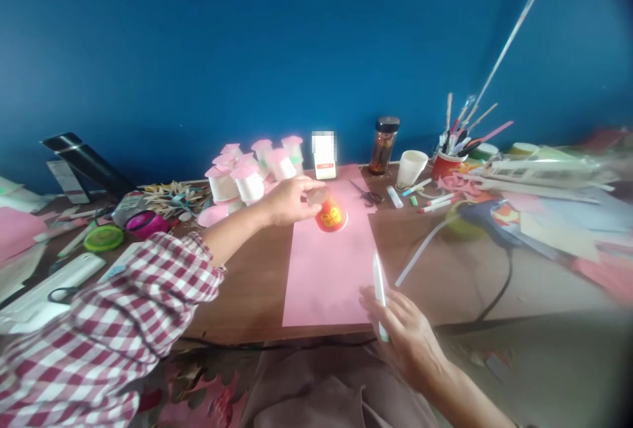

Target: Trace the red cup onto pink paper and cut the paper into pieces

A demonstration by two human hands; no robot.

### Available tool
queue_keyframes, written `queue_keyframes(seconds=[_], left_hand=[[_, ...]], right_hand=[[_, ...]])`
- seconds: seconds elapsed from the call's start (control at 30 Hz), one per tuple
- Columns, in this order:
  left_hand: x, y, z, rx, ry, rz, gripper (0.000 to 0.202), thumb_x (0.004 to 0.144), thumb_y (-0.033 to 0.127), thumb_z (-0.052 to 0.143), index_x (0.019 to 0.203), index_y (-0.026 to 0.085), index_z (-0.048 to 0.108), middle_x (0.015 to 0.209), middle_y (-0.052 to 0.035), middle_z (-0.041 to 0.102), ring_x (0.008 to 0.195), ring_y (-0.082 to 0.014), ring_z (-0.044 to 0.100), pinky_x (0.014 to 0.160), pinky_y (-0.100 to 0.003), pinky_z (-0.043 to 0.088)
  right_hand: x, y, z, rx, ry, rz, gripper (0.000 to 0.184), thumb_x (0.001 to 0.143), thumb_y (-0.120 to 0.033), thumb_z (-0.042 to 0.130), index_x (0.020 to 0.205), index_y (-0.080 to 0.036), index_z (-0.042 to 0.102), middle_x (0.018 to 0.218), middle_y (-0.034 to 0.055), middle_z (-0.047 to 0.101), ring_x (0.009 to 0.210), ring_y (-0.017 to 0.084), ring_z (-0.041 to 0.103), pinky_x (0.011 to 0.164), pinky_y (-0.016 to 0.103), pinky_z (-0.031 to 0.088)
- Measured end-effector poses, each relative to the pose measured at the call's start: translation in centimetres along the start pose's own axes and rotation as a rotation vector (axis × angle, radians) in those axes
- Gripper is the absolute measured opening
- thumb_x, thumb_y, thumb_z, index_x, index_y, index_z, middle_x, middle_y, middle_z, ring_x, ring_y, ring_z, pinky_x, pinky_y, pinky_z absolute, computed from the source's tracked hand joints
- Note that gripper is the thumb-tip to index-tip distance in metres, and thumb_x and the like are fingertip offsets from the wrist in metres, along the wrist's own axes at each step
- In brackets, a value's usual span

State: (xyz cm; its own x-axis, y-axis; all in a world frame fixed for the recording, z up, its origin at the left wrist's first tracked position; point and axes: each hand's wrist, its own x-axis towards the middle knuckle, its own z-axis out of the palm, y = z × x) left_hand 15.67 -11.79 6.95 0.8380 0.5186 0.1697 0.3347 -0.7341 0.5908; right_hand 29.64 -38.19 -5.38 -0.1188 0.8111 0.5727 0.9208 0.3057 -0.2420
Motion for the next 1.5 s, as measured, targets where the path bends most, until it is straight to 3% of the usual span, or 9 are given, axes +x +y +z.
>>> queue_keyframes(seconds=[0.13, 0.27, 0.5, 0.87, 1.0, 1.17, 1.33, 1.43, 1.5], left_hand=[[0.3, 0.9, 3.0, 0.039, -0.090, 0.012, 0.045, 0.072, 0.028, 0.060, 0.116, 0.020, 0.059, 0.115, -0.0084, 0.059, 0.099, -0.0207, 0.059, 0.077, -0.031, 0.052], [0.7, 1.4, 4.6, 0.098, -0.141, 0.007, 0.041, 0.072, 0.031, 0.061, 0.111, 0.020, 0.062, 0.107, -0.0073, 0.061, 0.094, -0.0212, 0.060, 0.071, -0.029, 0.050], [2.0, 2.1, 5.6, 0.102, -0.213, 0.045, 0.037, 0.071, 0.030, 0.061, 0.106, 0.020, 0.065, 0.093, -0.0042, 0.062, 0.081, -0.0175, 0.060, 0.067, -0.027, 0.047], [2.2, 1.8, 6.1, 0.055, -0.195, -0.013, 0.042, 0.069, 0.035, 0.066, 0.109, 0.023, 0.064, 0.100, -0.0053, 0.062, 0.085, -0.0191, 0.061, 0.072, -0.029, 0.050], [1.4, 1.1, 6.9, 0.007, -0.145, -0.029, 0.053, 0.065, 0.038, 0.071, 0.115, 0.023, 0.059, 0.112, -0.0076, 0.059, 0.095, -0.0224, 0.059, 0.080, -0.034, 0.050], [-0.6, 0.1, 9.5, -0.115, -0.005, -0.035, 0.067, 0.070, 0.029, 0.070, 0.131, 0.027, 0.042, 0.127, -0.0090, 0.048, 0.116, -0.0240, 0.048, 0.093, -0.037, 0.047], [-1.6, -0.1, 11.3, -0.106, 0.102, -0.106, 0.067, 0.075, 0.028, 0.066, 0.134, 0.032, 0.036, 0.126, -0.0074, 0.049, 0.115, -0.0241, 0.050, 0.095, -0.040, 0.046], [-1.6, -0.3, 11.7, -0.158, 0.165, -0.145, 0.074, 0.071, 0.028, 0.070, 0.134, 0.030, 0.030, 0.131, -0.0077, 0.046, 0.115, -0.0238, 0.051, 0.096, -0.041, 0.047], [-1.7, -0.5, 11.9, -0.184, 0.189, -0.177, 0.069, 0.069, 0.031, 0.072, 0.127, 0.026, 0.035, 0.127, -0.0085, 0.050, 0.111, -0.0239, 0.055, 0.096, -0.042, 0.047]], right_hand=[[-1.3, 0.2, -1.4, -0.033, 0.102, 0.042, 0.032, 0.084, -0.008, 0.045, 0.112, -0.018, 0.056, 0.107, 0.0090, 0.069, 0.100, 0.023, 0.063, 0.080, 0.039, 0.056], [-3.0, 0.6, -2.1, -0.040, 0.098, 0.093, 0.030, 0.085, -0.008, 0.046, 0.113, -0.016, 0.054, 0.107, 0.0097, 0.069, 0.100, 0.023, 0.063, 0.079, 0.038, 0.056], [-5.0, 1.4, -2.1, 0.000, 0.074, 0.142, 0.031, 0.086, -0.012, 0.047, 0.117, -0.016, 0.052, 0.110, 0.0118, 0.066, 0.103, 0.025, 0.061, 0.080, 0.039, 0.055], [-5.3, 1.5, -2.0, 0.011, 0.072, 0.151, 0.031, 0.087, -0.013, 0.047, 0.117, -0.016, 0.052, 0.107, 0.0117, 0.067, 0.100, 0.024, 0.062, 0.079, 0.038, 0.056], [-4.8, 1.5, -2.2, -0.007, 0.102, 0.157, 0.028, 0.087, -0.013, 0.046, 0.114, -0.017, 0.054, 0.104, 0.0104, 0.069, 0.096, 0.023, 0.064, 0.077, 0.037, 0.057], [-3.9, 1.8, -3.0, -0.014, 0.109, 0.159, 0.027, 0.086, -0.011, 0.046, 0.110, -0.018, 0.056, 0.104, 0.0094, 0.070, 0.095, 0.022, 0.065, 0.076, 0.035, 0.057], [-3.3, 3.0, -4.9, -0.011, 0.067, 0.138, 0.035, 0.085, -0.010, 0.047, 0.118, -0.018, 0.053, 0.110, 0.0099, 0.068, 0.099, 0.023, 0.063, 0.081, 0.037, 0.055], [-2.7, 3.8, -6.0, 0.029, 0.053, 0.144, 0.041, 0.084, -0.011, 0.049, 0.124, -0.019, 0.049, 0.113, 0.0104, 0.066, 0.101, 0.023, 0.061, 0.084, 0.039, 0.054], [-1.9, 4.2, -6.5, 0.062, 0.060, 0.163, 0.042, 0.084, -0.011, 0.050, 0.125, -0.019, 0.048, 0.113, 0.0107, 0.065, 0.102, 0.024, 0.060, 0.084, 0.039, 0.053]])
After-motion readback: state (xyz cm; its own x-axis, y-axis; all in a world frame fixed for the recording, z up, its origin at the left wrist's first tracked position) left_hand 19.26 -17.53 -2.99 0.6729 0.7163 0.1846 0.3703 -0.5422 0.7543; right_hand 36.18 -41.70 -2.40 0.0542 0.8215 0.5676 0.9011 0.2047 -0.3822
